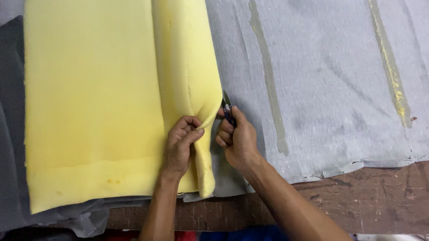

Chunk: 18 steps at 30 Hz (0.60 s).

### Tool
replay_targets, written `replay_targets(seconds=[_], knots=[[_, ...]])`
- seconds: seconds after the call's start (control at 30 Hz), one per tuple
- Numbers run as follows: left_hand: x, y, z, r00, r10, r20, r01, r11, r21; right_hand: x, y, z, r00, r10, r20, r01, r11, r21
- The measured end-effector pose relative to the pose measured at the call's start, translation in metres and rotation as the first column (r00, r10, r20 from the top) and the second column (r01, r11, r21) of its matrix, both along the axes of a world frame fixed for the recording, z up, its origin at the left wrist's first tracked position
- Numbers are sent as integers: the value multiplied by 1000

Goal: The person uses a utility knife to cut a yellow foam sheet placed on a gray fabric surface. They hold the foam with one hand and guide the knife along the edge with the other, trimming the material in a workshop setting.

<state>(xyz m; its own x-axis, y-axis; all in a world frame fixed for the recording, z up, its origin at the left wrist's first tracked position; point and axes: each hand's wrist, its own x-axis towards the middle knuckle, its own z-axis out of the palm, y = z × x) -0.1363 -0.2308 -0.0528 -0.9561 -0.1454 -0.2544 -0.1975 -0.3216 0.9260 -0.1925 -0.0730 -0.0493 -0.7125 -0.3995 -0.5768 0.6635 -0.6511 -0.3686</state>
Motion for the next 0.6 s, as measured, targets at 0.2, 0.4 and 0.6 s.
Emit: replay_targets(seconds=[0.2, 0.4, 0.6], knots=[[2, 4, 3, 998, -57, 0, 57, 995, -78, -12, -9, -11, 999, -51, 12, 51, 997, -60], [6, 2, 7, 999, -41, 1, 41, 998, -50, -21, -13, -11, 995, -102, -25, 100, 993, -64], [3, -1, 6, 999, 36, 25, -39, 991, 126, -21, -3, 2, 999, -35, 2, 35, 998, -56]])
